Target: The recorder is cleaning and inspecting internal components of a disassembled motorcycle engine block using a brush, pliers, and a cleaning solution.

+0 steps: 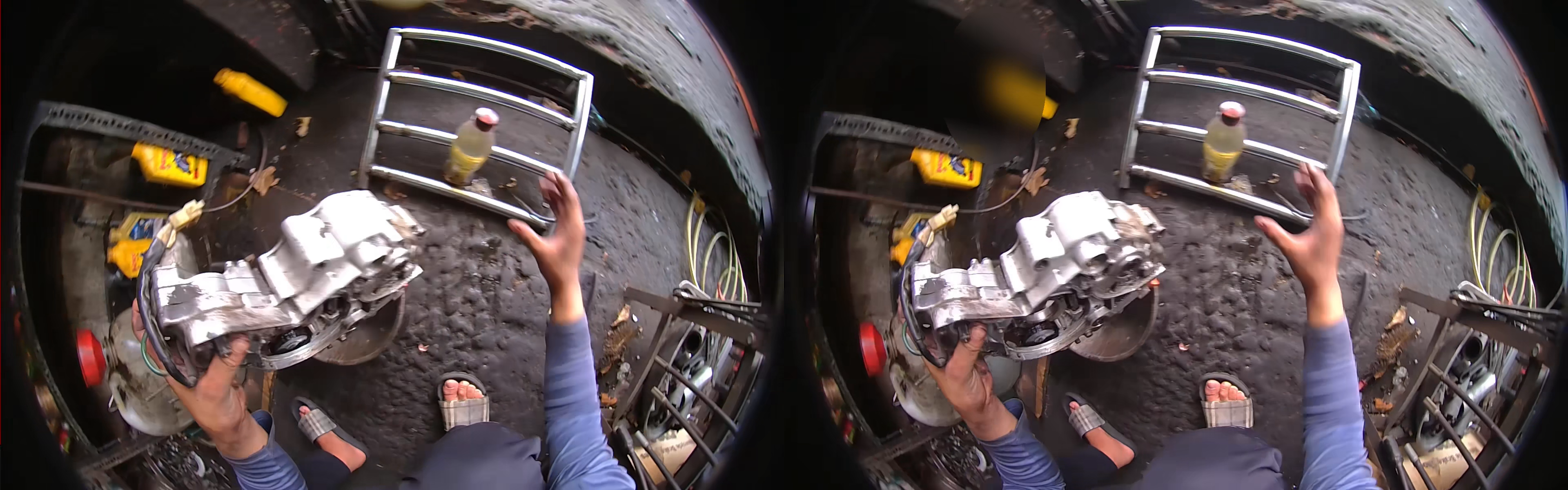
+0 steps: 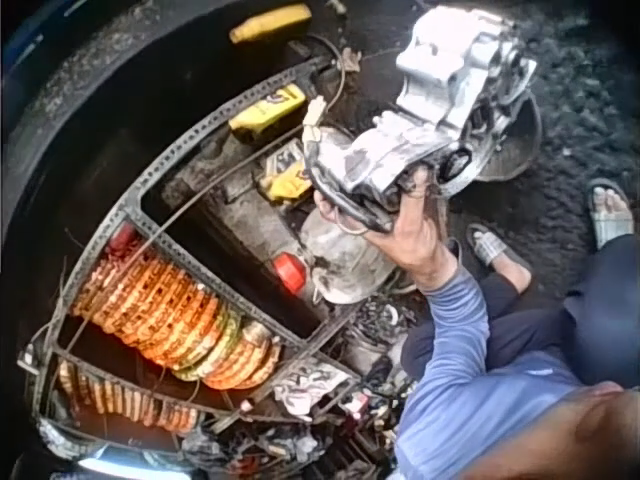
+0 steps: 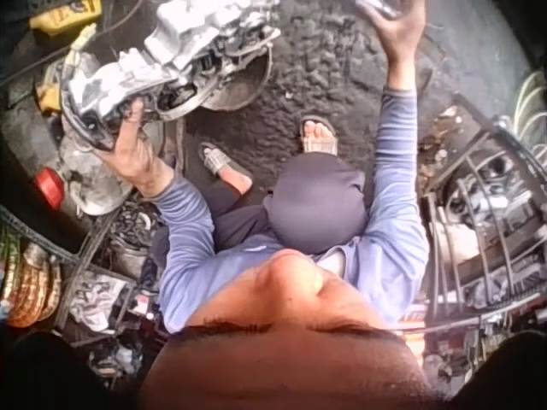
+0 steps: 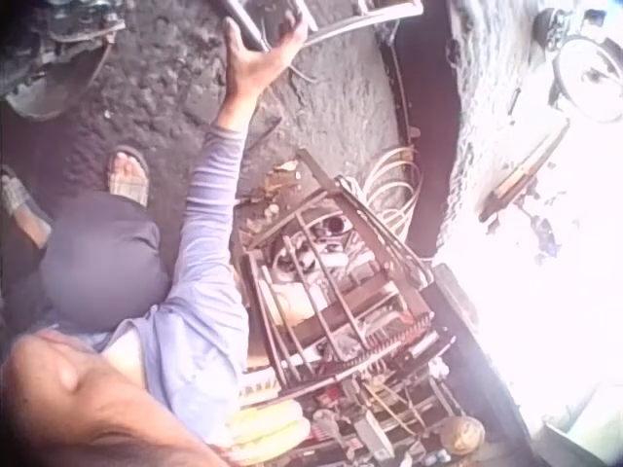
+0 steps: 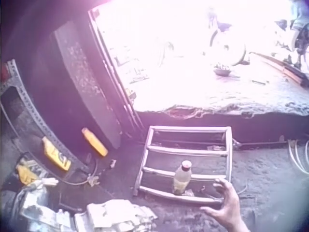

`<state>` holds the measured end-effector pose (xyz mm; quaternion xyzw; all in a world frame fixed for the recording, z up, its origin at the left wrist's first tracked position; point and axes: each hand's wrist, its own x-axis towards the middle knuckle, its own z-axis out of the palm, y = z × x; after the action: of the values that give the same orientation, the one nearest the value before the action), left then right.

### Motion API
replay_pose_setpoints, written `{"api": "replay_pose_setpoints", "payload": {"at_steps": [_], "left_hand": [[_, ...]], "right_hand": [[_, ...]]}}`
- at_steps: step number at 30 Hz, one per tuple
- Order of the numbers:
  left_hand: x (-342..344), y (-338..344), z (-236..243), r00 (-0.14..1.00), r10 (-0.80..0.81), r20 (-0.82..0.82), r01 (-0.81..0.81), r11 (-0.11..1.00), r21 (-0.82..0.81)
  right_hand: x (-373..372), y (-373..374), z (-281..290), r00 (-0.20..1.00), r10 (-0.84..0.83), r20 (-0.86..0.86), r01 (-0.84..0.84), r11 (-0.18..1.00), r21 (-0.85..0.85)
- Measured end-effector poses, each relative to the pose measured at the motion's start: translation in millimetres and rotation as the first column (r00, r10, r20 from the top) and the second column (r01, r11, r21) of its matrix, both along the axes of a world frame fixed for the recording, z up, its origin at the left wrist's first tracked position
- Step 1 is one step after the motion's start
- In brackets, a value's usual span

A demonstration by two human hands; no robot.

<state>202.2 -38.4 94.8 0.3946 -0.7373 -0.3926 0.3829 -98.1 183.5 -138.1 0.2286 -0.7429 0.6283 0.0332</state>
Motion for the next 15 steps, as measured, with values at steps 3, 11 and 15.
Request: {"api": "replay_pose_setpoints", "payload": {"at_steps": [3,11,15], "left_hand": [[30,-16,-13,0.985,0.150,-0.080,-0.144,0.987,0.072],[79,-25,-48,0.970,0.244,-0.010,-0.242,0.957,-0.163],[75,-20,-58,0.964,0.266,0.016,-0.259,0.950,-0.174]], "right_hand": [[-41,-77,-33,0.998,0.022,-0.058,-0.024,0.999,-0.033],[-43,-110,7,0.841,0.475,-0.258,-0.380,0.859,0.342],[35,-107,81,0.583,0.776,-0.240,-0.443,0.551,0.707]]}}
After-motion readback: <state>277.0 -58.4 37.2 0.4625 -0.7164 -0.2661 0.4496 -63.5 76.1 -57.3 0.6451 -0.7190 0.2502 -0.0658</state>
